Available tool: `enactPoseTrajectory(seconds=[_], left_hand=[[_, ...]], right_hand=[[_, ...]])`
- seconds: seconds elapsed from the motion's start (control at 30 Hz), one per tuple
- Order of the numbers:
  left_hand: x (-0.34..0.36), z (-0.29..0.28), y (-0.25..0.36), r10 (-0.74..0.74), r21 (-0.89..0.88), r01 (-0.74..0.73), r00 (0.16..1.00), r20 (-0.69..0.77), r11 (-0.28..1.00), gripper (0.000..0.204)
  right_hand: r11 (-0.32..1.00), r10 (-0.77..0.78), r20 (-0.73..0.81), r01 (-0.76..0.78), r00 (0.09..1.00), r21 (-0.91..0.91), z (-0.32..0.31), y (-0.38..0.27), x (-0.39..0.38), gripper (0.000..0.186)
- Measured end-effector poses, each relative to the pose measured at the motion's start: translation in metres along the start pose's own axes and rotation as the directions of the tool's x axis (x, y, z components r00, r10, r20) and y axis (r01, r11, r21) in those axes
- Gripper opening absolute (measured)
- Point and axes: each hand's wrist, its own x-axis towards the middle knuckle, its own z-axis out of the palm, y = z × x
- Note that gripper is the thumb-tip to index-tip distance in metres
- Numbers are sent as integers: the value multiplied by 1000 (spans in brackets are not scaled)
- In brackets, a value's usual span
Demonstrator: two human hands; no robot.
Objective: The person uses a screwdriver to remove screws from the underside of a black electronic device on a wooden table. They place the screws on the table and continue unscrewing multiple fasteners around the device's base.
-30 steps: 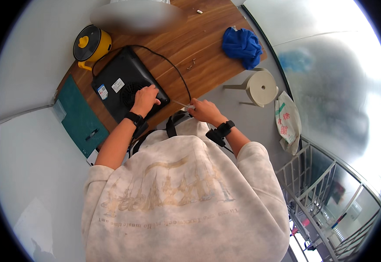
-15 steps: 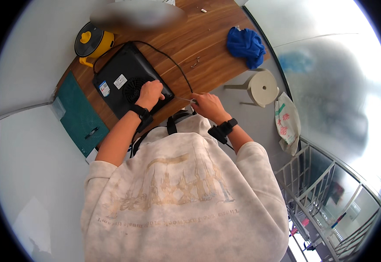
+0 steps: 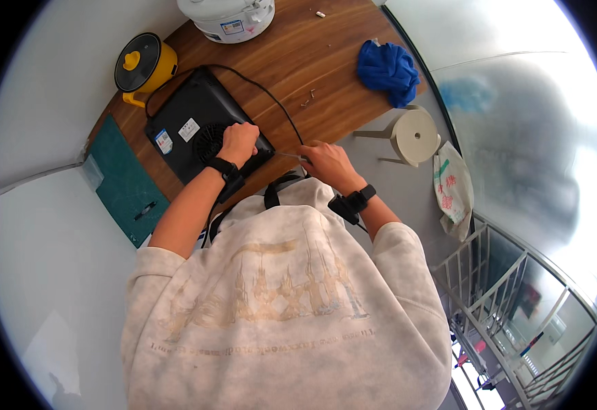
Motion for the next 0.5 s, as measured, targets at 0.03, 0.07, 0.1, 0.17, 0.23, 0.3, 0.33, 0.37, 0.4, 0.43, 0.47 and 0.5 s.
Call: enactPoseTrajectory(seconds=[0.03, 0.07, 0.1, 0.17, 0.23, 0.3, 0.33, 0.37, 0.4, 0.43, 0.47, 0.5], left_hand=[[1, 1, 0, 4, 4, -4, 1000, -3, 1000, 18], [3, 2, -1, 7, 7, -7, 1000, -7, 1000, 19], [3, 3, -1, 10, 10, -10, 1000, -11, 1000, 19], [2, 3, -2, 6, -7, -6, 1000, -14, 1000, 20], [0, -1, -3, -5, -27, 4, 1000, -10, 1000, 21], [-1, -7, -1, -22, -50, 22, 1000, 3, 998, 23], [-2, -6, -1, -17, -41, 16, 1000, -24, 999, 23], [-3, -4, -1, -12, -30, 11, 999, -50, 999, 23], [-3, -2, -2, -7, -20, 5, 997, -75, 1000, 24], [-2, 1, -3, -23, -24, 22, 998, -52, 999, 24], [0, 4, -5, -39, -28, 38, 999, -29, 999, 24], [1, 7, -7, -55, -31, 55, 998, -6, 998, 24]], right_hand=[[1000, -21, -15, 20, 1000, -12, -1, 0, 1, 17], [999, -30, -13, 30, 999, -23, -2, 0, 2, 17], [999, -40, -11, 40, 999, -34, -4, -1, 2, 18], [997, -52, -6, 51, 999, -51, -8, -4, 3, 20], [997, -48, 1, 48, 999, -64, -13, -6, 1, 23], [996, -57, -31, 55, 998, -68, -14, -8, 1, 26], [996, -67, -48, 64, 997, -68, -14, -9, 2, 28], [994, -77, -60, 72, 995, -82, -14, -9, 2, 29], [992, -87, -73, 80, 994, -96, -13, -8, 2, 31], [990, -95, -85, 85, 992, -113, -12, -6, 2, 32], [989, -96, -76, 87, 992, -121, -11, -4, 3, 32], [988, -98, -67, 89, 993, -130, -10, -1, 4, 32]])
